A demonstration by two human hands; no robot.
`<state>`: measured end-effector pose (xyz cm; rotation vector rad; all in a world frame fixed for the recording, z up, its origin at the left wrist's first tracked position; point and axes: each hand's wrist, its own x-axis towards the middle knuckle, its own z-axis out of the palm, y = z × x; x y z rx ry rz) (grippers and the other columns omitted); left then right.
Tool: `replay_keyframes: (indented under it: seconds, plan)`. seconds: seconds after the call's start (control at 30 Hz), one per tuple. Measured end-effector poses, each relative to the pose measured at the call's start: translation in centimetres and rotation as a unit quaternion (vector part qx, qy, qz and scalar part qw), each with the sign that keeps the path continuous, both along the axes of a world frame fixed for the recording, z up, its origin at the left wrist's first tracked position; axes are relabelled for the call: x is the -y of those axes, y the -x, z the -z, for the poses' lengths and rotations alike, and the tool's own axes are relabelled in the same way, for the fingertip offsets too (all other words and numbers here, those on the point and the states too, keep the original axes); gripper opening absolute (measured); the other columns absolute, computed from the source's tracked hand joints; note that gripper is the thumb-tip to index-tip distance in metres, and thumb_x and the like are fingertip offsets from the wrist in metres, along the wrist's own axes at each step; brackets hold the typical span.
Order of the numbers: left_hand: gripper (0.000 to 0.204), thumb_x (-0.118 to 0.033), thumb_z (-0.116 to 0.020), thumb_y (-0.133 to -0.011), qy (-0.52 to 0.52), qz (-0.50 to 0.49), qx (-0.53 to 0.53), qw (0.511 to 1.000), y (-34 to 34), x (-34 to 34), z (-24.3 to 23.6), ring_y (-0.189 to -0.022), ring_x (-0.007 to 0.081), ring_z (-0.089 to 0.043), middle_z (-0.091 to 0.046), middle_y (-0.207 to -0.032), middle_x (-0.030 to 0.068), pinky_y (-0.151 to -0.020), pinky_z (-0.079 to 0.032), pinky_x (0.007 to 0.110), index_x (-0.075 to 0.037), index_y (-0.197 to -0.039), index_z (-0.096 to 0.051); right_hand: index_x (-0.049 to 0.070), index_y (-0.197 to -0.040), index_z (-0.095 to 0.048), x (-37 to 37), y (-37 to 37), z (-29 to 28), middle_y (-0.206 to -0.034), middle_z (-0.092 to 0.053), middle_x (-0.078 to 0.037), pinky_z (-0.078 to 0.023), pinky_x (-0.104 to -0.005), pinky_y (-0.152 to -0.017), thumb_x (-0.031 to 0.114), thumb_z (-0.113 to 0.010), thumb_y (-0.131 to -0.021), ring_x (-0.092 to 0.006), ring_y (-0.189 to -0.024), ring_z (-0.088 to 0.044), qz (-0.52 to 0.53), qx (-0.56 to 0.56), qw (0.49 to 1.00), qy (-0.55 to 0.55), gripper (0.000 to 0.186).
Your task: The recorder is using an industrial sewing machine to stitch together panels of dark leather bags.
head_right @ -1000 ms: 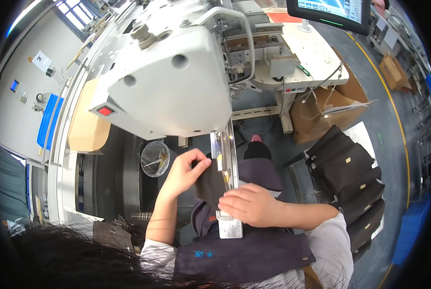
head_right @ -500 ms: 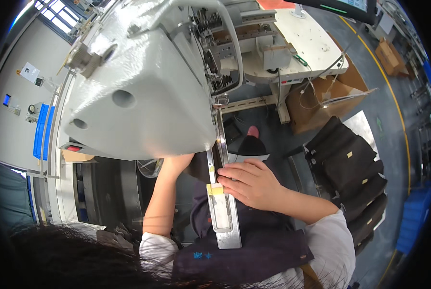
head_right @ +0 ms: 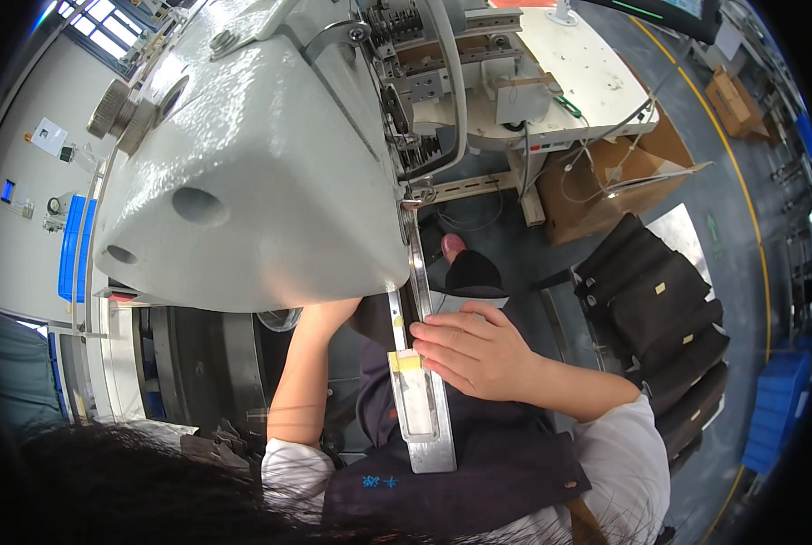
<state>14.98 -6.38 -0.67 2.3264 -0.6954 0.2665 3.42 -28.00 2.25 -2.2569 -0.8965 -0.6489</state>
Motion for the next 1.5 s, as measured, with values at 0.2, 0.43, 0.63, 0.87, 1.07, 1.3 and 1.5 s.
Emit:
replay_keyframes:
  seconds: [0.2, 0.43, 0.63, 0.87, 1.07, 1.3, 1.5]
  plan:
    - [0.010, -0.008, -0.060, -0.082, -0.020, 0.004, 0.020, 1.000, 0.5, 0.1, -0.8, -0.077, 0.0255, -0.060, -0.064, -0.083, 0.0111, -0.069, -0.047, 0.037, -0.001, -0.089, -0.063, 0.010, -0.094, -0.067, 0.1, 0.1, 0.0, -0.109, -0.066, -0.002, -0.043, -0.0337, -0.081, 0.016, -0.069, -0.075, -0.0175, -0.098, -0.062, 0.003, -0.003, 1.000, -0.008, 0.020]
    - [0.014, -0.007, -0.059, -0.082, -0.025, -0.003, -0.010, 1.000, 0.8, 0.0, -0.7, -0.083, 0.0265, -0.060, -0.065, -0.088, 0.0130, -0.073, -0.047, 0.039, 0.000, -0.093, -0.063, 0.010, -0.100, -0.065, 0.2, 0.3, 0.2, -0.116, -0.062, -0.002, -0.043, -0.0333, -0.085, 0.019, -0.069, -0.078, -0.0165, -0.106, -0.058, 0.001, -0.020, 1.000, 0.010, 0.025]
    - [0.017, -0.005, -0.060, -0.082, 0.110, -0.042, -0.129, 0.985, 3.7, 0.4, -2.7, -0.087, 0.0265, -0.058, -0.062, -0.094, 0.0143, -0.080, -0.046, 0.036, 0.002, -0.098, -0.060, 0.009, -0.107, -0.063, 1.5, 1.4, -0.3, -0.122, -0.059, -0.005, -0.040, -0.0385, -0.093, 0.029, -0.073, -0.073, -0.0195, -0.112, -0.056, -0.031, -0.115, 0.992, -0.045, 0.041]
    - [0.020, -0.003, -0.064, -0.074, 0.198, -0.014, -0.103, 0.975, 8.8, 1.6, -3.3, -0.105, 0.0273, -0.050, -0.053, -0.110, 0.0137, -0.094, -0.038, 0.037, -0.004, -0.092, -0.055, 0.007, -0.081, -0.070, 8.6, 1.2, 4.8, -0.087, -0.070, -0.007, -0.041, -0.0393, -0.096, -0.001, -0.064, -0.060, -0.0258, -0.090, -0.062, 0.112, -0.379, 0.919, -0.011, 0.023]
    - [0.022, 0.000, -0.062, -0.072, 0.189, -0.021, -0.122, 0.974, 8.7, 2.0, -3.3, -0.110, 0.0297, -0.049, -0.052, -0.112, 0.0140, -0.096, -0.037, 0.040, -0.005, -0.091, -0.051, 0.000, -0.079, -0.063, 11.2, -2.6, 0.5, -0.072, -0.061, -0.006, -0.045, -0.0332, -0.082, 0.001, -0.071, -0.072, -0.0191, -0.073, -0.059, -0.093, -0.333, 0.852, -0.393, 0.011]
    - [0.034, 0.001, -0.064, -0.072, 0.142, 0.049, 0.049, 0.987, 9.5, 1.9, -4.8, -0.114, 0.0319, -0.052, -0.057, -0.119, 0.0129, -0.094, -0.041, 0.042, -0.008, -0.104, -0.061, -0.002, -0.081, -0.060, 2.1, -7.7, -3.6, -0.073, -0.062, -0.008, -0.047, -0.0298, -0.066, 0.008, -0.070, -0.076, -0.0195, -0.069, -0.060, 0.014, -0.280, 0.936, -0.214, 0.015]
    - [0.034, -0.004, -0.061, -0.074, 0.005, 0.066, 0.052, 0.996, 9.9, 2.1, -5.6, -0.117, 0.0235, -0.052, -0.060, -0.118, 0.0026, -0.099, -0.038, 0.042, -0.010, -0.107, -0.062, -0.004, -0.081, -0.059, 1.0, -9.3, -3.4, -0.074, -0.059, -0.018, -0.048, -0.0371, -0.064, 0.016, -0.067, -0.074, -0.0323, -0.068, -0.059, 0.062, -0.190, 0.973, -0.114, 0.022]
